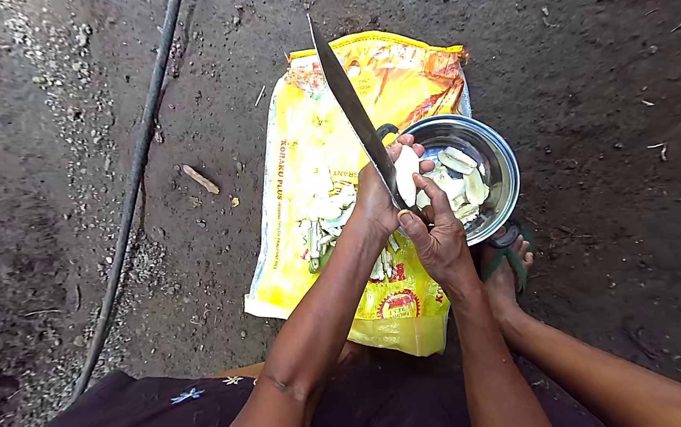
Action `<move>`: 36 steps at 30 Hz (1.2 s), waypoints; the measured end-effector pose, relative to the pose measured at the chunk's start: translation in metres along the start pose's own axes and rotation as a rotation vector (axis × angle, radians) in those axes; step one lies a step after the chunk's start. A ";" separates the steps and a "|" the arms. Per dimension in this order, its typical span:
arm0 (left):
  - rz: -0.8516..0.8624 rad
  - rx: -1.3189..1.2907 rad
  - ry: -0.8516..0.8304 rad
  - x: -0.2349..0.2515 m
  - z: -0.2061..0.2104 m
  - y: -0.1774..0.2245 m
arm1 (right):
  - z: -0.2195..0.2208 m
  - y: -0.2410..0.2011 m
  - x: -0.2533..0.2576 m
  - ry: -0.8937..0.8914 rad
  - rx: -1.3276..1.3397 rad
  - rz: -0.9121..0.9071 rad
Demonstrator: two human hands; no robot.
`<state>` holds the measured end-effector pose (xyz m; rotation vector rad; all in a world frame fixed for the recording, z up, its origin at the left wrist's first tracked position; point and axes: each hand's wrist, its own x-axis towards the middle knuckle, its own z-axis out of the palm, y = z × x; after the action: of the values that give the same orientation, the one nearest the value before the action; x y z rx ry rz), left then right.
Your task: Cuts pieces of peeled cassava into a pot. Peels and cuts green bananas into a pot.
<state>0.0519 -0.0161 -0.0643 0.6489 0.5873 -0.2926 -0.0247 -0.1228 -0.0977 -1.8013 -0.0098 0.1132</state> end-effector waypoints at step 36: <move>0.022 0.165 -0.383 0.005 -0.012 -0.020 | -0.014 0.003 0.010 0.107 0.082 0.101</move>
<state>0.0420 -0.0238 -0.0844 0.7352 0.1898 -0.4355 -0.0134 -0.1366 -0.0985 -1.7243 0.1600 0.0873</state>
